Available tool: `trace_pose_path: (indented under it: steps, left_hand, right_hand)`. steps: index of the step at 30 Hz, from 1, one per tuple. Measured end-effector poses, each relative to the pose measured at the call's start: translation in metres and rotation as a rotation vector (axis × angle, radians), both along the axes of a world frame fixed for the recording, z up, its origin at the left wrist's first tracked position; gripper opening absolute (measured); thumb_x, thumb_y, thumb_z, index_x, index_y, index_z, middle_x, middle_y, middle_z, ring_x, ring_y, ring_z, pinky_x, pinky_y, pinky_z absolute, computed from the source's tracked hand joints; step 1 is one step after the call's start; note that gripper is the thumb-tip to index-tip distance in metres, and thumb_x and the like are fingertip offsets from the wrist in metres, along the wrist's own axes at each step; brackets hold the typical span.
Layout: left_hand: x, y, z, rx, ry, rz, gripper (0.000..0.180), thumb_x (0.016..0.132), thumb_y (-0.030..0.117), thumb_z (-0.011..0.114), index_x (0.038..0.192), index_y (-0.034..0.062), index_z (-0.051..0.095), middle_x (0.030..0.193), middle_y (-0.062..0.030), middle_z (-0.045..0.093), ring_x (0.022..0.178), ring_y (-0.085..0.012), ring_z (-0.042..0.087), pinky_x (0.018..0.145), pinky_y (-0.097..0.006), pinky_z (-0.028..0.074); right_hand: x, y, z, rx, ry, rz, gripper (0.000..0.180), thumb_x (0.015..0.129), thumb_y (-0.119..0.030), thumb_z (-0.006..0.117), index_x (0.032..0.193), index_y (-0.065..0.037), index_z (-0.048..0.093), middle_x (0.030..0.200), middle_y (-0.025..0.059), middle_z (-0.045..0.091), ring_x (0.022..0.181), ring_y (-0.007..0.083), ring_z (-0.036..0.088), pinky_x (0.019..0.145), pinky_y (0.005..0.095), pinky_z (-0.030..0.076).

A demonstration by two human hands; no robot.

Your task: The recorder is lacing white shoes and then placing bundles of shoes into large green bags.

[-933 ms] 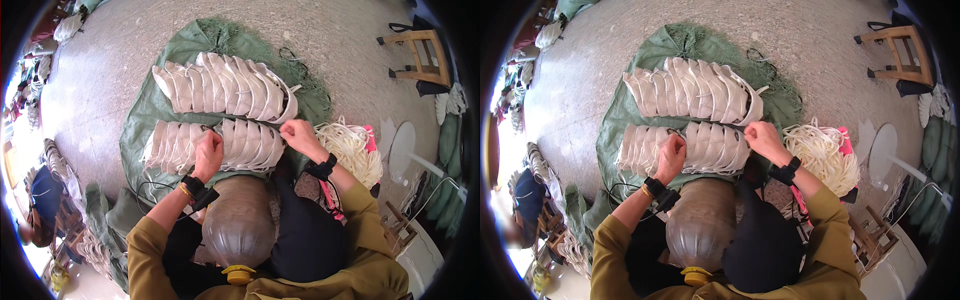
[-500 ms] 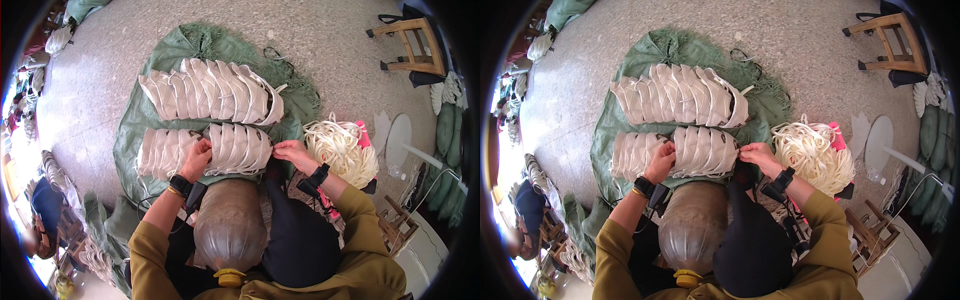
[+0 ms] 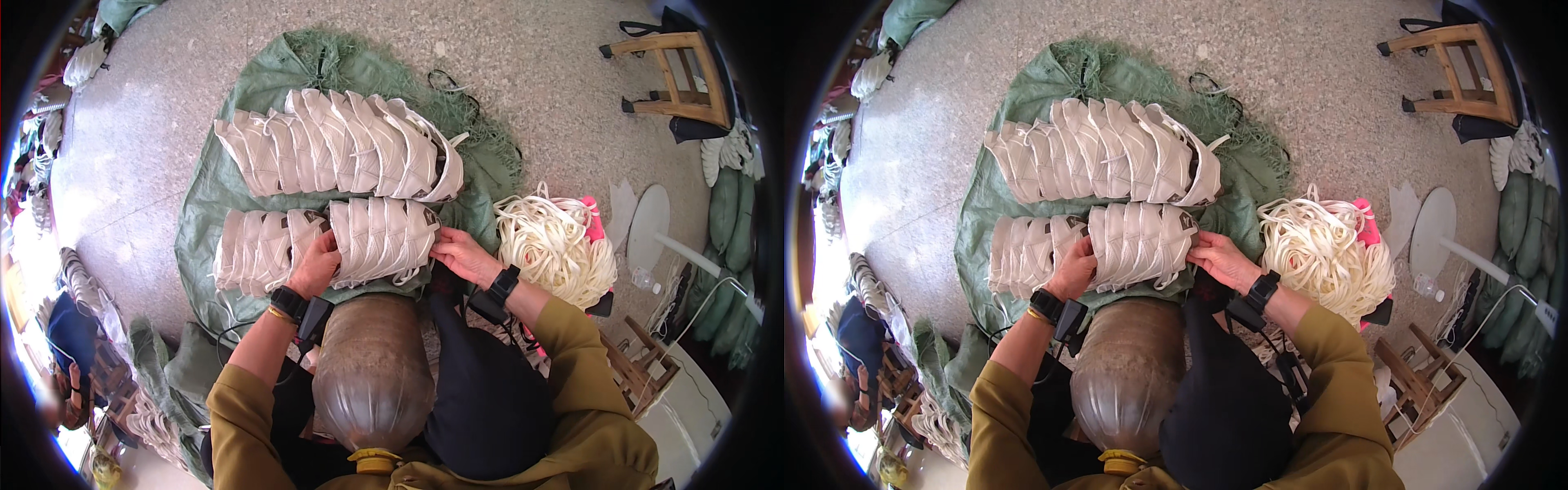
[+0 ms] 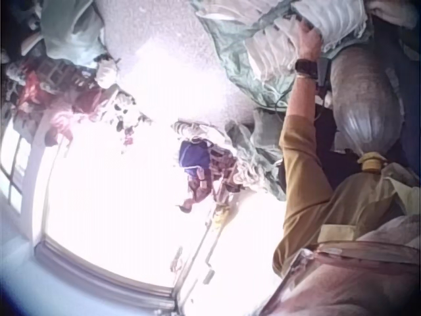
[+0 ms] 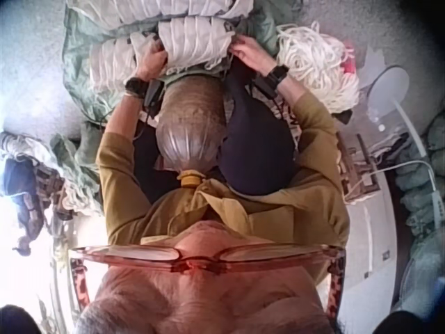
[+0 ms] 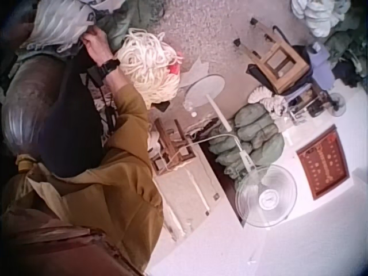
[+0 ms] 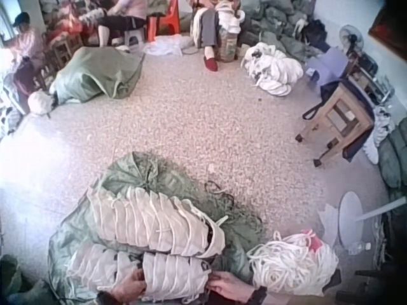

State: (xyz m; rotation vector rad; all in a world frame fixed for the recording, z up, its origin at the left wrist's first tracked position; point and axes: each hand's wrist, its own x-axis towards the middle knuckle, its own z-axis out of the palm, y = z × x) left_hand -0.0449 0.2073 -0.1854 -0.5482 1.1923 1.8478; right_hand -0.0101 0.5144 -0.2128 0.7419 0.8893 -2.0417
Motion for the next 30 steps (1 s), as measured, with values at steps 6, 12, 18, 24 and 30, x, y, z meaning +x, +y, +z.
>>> trace_pose_path:
  steps: [6, 12, 18, 24, 30]
  left_hand:
    - [0.006, 0.007, -0.015, -0.001, -0.024, 0.045, 0.037, 0.087, -0.005, 0.055, 0.124, -0.0018, 0.056, 0.118, -0.0087, 0.064, 0.104, -0.0183, 0.063, 0.091, -0.032, 0.051]
    - [0.012, 0.006, -0.029, -0.019, -0.027, 0.04, 0.035, 0.09, 0.0, 0.06, 0.125, -0.0001, 0.057, 0.118, -0.0099, 0.065, 0.104, -0.0207, 0.064, 0.088, -0.036, 0.054]
    - [0.009, 0.013, -0.029, -0.003, -0.019, 0.081, 0.037, 0.09, 0.004, 0.063, 0.126, -0.0005, 0.055, 0.117, -0.011, 0.064, 0.102, -0.0221, 0.064, 0.087, -0.037, 0.055]
    - [0.005, 0.018, -0.028, -0.012, -0.038, 0.056, 0.042, 0.089, 0.008, 0.066, 0.128, 0.0013, 0.054, 0.12, -0.0103, 0.063, 0.106, -0.0214, 0.063, 0.088, -0.037, 0.054]
    - [0.01, 0.026, -0.035, 0.115, -0.059, 0.212, 0.051, 0.086, 0.006, 0.069, 0.133, 0.0012, 0.049, 0.127, -0.0107, 0.059, 0.113, -0.0221, 0.059, 0.093, -0.038, 0.051]
  right_hand:
    - [-0.004, -0.004, -0.017, -0.001, 0.034, 0.046, 0.035, 0.092, 0.003, 0.05, 0.126, 0.003, 0.053, 0.124, 0.0101, 0.06, 0.113, 0.0192, 0.059, 0.1, 0.033, 0.047]
    - [-0.017, -0.015, -0.024, 0.171, 0.266, 0.445, 0.043, 0.087, -0.003, 0.061, 0.129, 0.002, 0.053, 0.125, 0.0068, 0.061, 0.111, 0.0149, 0.057, 0.099, 0.0297, 0.044]
    - [-0.019, -0.032, -0.023, 0.129, 0.372, 0.226, 0.062, 0.083, -0.002, 0.068, 0.14, -0.002, 0.043, 0.137, 0.0061, 0.052, 0.123, 0.0154, 0.048, 0.105, 0.031, 0.037]
    - [-0.021, -0.031, -0.027, 0.158, 0.402, 0.294, 0.064, 0.083, -0.007, 0.07, 0.14, -0.002, 0.042, 0.138, 0.007, 0.051, 0.124, 0.0163, 0.046, 0.108, 0.0311, 0.035]
    - [-0.024, -0.033, -0.026, 0.313, 0.547, 0.378, 0.062, 0.084, -0.009, 0.071, 0.139, -0.001, 0.043, 0.139, 0.0085, 0.051, 0.124, 0.0174, 0.046, 0.108, 0.0309, 0.035]
